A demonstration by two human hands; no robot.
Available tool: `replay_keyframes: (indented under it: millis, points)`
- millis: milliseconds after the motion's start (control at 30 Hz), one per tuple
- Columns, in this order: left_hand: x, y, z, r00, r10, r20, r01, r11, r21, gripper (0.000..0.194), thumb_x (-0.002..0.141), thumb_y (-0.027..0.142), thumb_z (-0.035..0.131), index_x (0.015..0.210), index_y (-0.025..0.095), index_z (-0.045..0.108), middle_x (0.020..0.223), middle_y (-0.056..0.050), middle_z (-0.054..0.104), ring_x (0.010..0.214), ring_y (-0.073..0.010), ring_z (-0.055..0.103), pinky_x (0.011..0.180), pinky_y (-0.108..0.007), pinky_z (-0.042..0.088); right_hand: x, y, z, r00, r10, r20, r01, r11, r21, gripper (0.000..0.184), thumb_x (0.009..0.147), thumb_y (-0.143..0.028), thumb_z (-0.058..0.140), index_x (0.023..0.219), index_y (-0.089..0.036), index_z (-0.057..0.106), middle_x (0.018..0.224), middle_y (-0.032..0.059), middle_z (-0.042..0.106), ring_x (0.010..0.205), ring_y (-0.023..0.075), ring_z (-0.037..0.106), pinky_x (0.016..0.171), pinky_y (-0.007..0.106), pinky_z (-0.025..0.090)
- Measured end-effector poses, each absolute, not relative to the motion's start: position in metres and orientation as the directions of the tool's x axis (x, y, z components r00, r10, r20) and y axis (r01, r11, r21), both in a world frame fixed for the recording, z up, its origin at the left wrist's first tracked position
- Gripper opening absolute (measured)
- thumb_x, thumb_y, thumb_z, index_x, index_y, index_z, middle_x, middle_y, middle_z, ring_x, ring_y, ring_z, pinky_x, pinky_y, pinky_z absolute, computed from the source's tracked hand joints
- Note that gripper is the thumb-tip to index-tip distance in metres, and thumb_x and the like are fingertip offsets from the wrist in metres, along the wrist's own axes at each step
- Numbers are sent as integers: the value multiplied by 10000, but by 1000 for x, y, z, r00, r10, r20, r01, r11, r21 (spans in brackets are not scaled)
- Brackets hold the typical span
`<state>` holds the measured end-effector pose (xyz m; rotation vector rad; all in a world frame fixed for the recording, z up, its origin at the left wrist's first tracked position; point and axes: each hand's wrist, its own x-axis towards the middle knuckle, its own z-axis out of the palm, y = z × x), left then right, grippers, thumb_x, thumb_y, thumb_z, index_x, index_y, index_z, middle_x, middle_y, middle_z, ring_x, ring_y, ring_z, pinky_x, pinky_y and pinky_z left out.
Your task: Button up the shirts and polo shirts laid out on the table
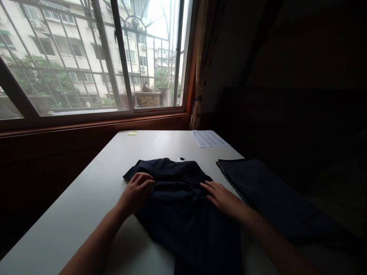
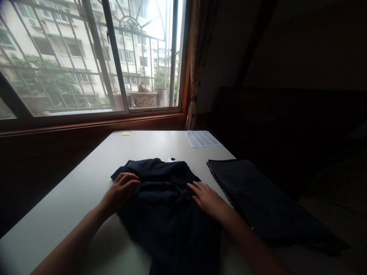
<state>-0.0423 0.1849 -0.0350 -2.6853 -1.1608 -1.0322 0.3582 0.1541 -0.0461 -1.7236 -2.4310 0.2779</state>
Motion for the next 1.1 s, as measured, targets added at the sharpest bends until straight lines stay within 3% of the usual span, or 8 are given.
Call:
replay_keyframes:
  millis: [67,167,233,333,500,733,900,1100]
  points:
    - [-18,168,-30,683,538,494,491,-839,235,199,964,277,547,1131,274,654,1172,-52,634,1195,-254,496,1072,-455,394,361,155,-45,-325,944,59,914,330,-234,502,978,-327,452,1473,-243,456,1497,102,477,1396,275,414,1170,450,330]
    - [12,141,-24,846,419,331,283,-878,386,426,814,506,728,1152,259,647,1115,-68,645,1060,-251,548,933,-390,480,360,151,-37,-304,947,101,915,320,-245,413,950,-333,510,1346,-231,564,1366,107,565,1294,282,496,1105,431,399]
    - [25,129,-24,893,343,292,202,-884,422,511,726,531,797,1144,272,655,1146,-66,635,1069,-262,542,939,-397,470,358,146,-30,-273,957,95,918,289,-272,316,916,-350,570,1203,-233,630,1238,98,610,1175,277,562,1032,410,447]
    - [35,119,-26,913,306,270,178,-894,411,460,708,489,819,1085,273,670,1186,-60,614,1108,-277,519,971,-413,445,357,137,-23,-268,963,3,899,251,-358,227,856,-354,646,1045,-228,651,1121,77,626,1038,251,609,928,365,481]
    - [36,116,-26,930,302,212,186,-880,438,178,809,345,745,917,230,663,1060,-40,618,969,-211,555,874,-332,467,357,129,-18,-275,951,-141,873,186,-451,122,828,-299,634,908,-206,624,982,59,662,902,226,626,789,320,470]
    - [37,114,-24,941,293,172,168,-842,512,88,830,205,710,811,202,624,972,-35,609,905,-179,576,778,-273,463,368,134,-21,-262,959,-111,848,173,-500,120,874,-308,530,852,-211,598,920,51,681,861,224,623,763,315,440]
    - [17,123,-16,922,373,103,159,-608,778,131,787,238,765,827,192,649,952,-28,591,826,-151,574,654,-225,449,401,146,-24,-197,977,-80,861,133,-492,169,867,-340,505,856,-207,609,923,67,689,876,243,630,780,335,444]
    - [-16,141,16,921,386,52,23,-187,982,340,751,486,800,757,169,676,861,-30,585,817,-169,561,768,-278,453,424,151,-12,-88,996,-17,905,73,-420,249,878,-390,471,808,-207,625,912,87,703,889,261,640,806,354,446]
